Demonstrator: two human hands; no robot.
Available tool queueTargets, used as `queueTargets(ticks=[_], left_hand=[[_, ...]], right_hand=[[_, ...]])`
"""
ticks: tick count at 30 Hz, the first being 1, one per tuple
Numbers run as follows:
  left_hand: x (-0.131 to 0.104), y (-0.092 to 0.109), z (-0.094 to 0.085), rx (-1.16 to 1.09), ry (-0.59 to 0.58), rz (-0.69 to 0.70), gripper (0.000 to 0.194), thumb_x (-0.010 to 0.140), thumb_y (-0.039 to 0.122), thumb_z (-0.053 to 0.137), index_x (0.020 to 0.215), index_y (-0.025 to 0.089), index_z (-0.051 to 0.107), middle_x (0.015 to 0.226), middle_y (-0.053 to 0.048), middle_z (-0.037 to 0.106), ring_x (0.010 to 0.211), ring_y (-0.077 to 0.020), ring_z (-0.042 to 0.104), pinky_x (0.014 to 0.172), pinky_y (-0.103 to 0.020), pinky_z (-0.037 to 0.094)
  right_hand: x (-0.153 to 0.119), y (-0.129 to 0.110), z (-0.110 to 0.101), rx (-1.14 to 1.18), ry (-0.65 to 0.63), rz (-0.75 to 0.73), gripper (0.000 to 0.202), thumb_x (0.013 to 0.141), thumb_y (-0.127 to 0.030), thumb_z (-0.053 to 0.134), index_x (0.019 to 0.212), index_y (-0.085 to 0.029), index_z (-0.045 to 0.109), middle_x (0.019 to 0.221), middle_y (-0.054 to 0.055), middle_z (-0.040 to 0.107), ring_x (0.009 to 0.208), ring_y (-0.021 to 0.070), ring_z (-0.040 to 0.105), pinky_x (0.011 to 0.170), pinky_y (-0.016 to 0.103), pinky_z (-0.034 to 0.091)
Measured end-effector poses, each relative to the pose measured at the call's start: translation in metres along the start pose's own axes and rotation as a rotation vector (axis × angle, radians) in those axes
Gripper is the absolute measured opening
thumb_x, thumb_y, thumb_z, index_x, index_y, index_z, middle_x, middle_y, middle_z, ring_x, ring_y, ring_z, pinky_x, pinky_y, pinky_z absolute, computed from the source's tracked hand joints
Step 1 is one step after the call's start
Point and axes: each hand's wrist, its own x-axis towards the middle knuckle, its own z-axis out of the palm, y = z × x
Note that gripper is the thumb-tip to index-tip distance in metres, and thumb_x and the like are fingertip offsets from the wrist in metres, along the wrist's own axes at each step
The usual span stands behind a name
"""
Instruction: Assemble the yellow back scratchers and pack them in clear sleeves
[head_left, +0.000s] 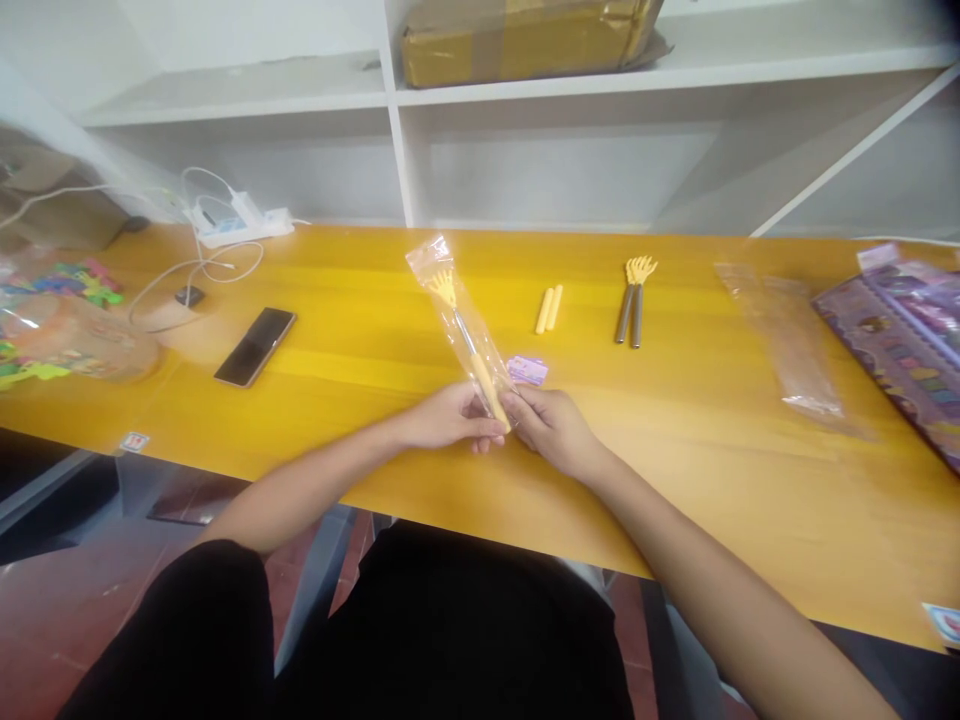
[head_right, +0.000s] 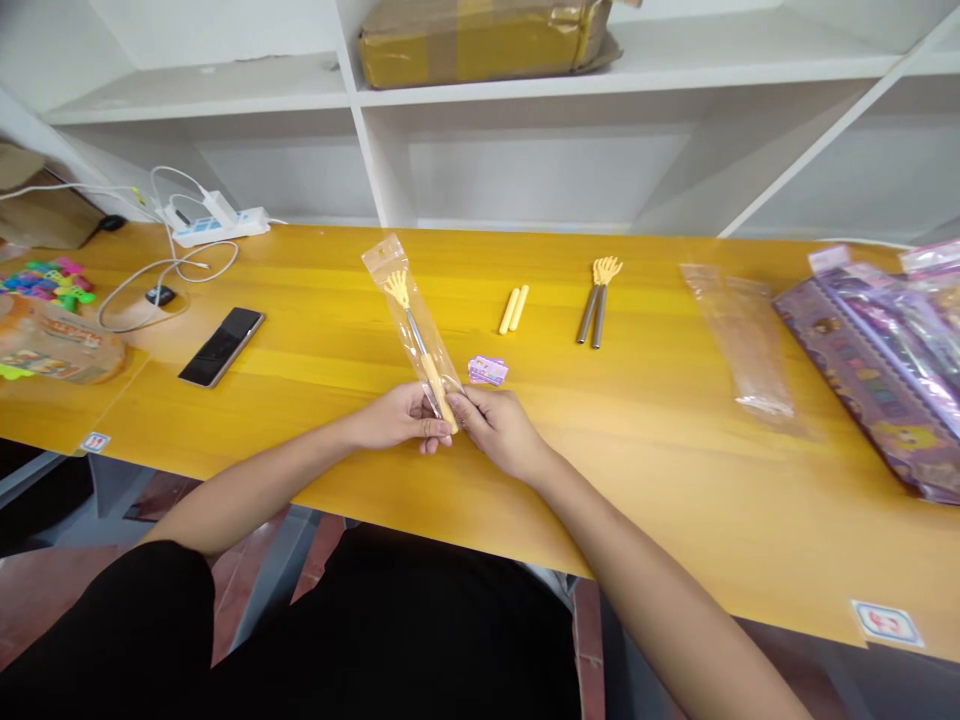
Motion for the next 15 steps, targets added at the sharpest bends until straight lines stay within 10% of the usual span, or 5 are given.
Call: queueTargets(ticks=[9,15], left_hand=[[-0.005,0.006,0.008,-0.050,0.034,0.035,0.048,0.084,0.055,0.085,0.098,0.014,0.065,0.079,-0.007,0.074,0.062,-0.0129,0.069,0.059,-0.026,0.055],[-0.007,0.028,-0.017,0.040,0.001,-0.007,0.051,0.081,0.048,0.089,0.117,0.017,0.072,0.101,-0.011,0.077,0.085,-0.0188,0.074,0.075,-0.031,0.061]], right_hand=[[-0.002,-0.007,0.007,0.297,-0.008,0.065,0.056,0.106,-0.072,0.043,0.085,-0.022,0.055,0.062,-0.002,0.058,0.044,0.0105,0.047,0.044,0.026,0.040],[-0.002,-0.004,0.002,-0.113,0.024,-0.140,0.052,0.112,-0.056,0.040,0.077,-0.022,0.056,0.057,-0.003,0.055,0.055,0.0132,0.053,0.060,0.027,0.044]])
